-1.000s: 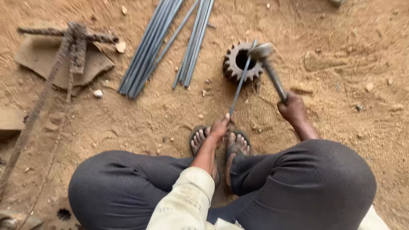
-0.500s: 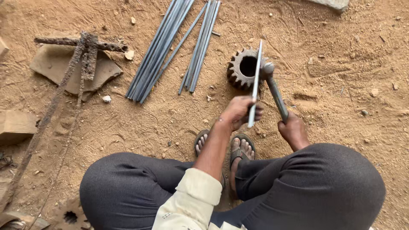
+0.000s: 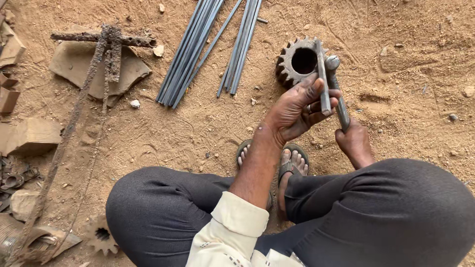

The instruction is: The person sits on the ground and repeatedly hammers metal rods against a gear-like object. They pick up rods from a pile, strike them with a hammer, and place them back down, continuing this process throughout the clip.

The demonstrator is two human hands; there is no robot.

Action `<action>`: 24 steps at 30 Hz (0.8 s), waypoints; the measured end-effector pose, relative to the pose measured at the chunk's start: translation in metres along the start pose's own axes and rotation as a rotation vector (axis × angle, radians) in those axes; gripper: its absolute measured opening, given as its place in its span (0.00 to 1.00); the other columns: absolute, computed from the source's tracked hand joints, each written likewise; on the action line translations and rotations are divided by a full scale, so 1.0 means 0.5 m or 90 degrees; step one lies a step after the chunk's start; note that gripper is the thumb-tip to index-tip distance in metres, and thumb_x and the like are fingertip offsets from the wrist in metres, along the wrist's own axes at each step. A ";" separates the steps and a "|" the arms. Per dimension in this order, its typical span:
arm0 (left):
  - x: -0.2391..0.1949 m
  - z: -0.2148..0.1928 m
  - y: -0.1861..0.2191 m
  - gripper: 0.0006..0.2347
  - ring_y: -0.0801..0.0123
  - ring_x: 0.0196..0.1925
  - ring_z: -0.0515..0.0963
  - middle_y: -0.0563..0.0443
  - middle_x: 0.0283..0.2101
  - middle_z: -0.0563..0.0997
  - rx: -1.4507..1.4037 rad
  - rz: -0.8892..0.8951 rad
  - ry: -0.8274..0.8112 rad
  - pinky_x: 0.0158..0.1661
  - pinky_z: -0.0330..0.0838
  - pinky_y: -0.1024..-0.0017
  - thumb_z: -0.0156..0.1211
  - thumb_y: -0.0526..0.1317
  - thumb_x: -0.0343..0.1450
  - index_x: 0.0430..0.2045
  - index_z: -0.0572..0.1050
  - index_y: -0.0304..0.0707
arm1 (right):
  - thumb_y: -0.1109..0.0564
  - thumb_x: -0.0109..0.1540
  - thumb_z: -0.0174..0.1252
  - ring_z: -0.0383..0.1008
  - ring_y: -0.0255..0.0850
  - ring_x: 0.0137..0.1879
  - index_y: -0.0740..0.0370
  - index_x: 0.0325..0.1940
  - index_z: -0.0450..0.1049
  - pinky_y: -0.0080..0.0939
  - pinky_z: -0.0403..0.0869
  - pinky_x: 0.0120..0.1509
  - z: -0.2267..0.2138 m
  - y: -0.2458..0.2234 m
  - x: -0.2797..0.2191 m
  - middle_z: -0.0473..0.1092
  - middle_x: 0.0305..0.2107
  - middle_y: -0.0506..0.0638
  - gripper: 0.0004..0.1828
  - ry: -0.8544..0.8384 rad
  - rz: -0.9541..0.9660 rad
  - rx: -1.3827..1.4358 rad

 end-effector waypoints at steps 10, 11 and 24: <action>-0.002 0.008 -0.006 0.23 0.55 0.53 0.84 0.31 0.53 0.80 -0.039 0.009 -0.033 0.53 0.84 0.63 0.51 0.38 0.83 0.74 0.54 0.35 | 0.63 0.64 0.55 0.78 0.44 0.33 0.69 0.54 0.71 0.46 0.81 0.39 0.006 0.018 0.009 0.75 0.32 0.58 0.14 0.018 -0.020 0.011; 0.003 0.002 -0.004 0.23 0.55 0.53 0.84 0.31 0.54 0.80 -0.034 0.012 -0.040 0.53 0.83 0.63 0.50 0.38 0.83 0.74 0.53 0.36 | 0.63 0.64 0.55 0.78 0.45 0.33 0.68 0.53 0.71 0.46 0.81 0.38 0.015 0.033 0.023 0.75 0.32 0.58 0.14 0.015 -0.012 0.024; -0.068 -0.479 -0.023 0.08 0.73 0.20 0.69 0.52 0.25 0.79 0.670 -0.072 0.572 0.21 0.61 0.71 0.54 0.45 0.77 0.38 0.79 0.44 | 0.51 0.66 0.58 0.67 0.37 0.20 0.63 0.51 0.75 0.44 0.71 0.23 0.056 0.102 0.022 0.71 0.21 0.49 0.15 -0.004 0.015 0.131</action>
Point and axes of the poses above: each hand's wrist, its own x-axis towards the middle knuckle, its own z-axis out of the palm, y = z × x, the point moved 10 cm from there along x, towards the middle knuckle
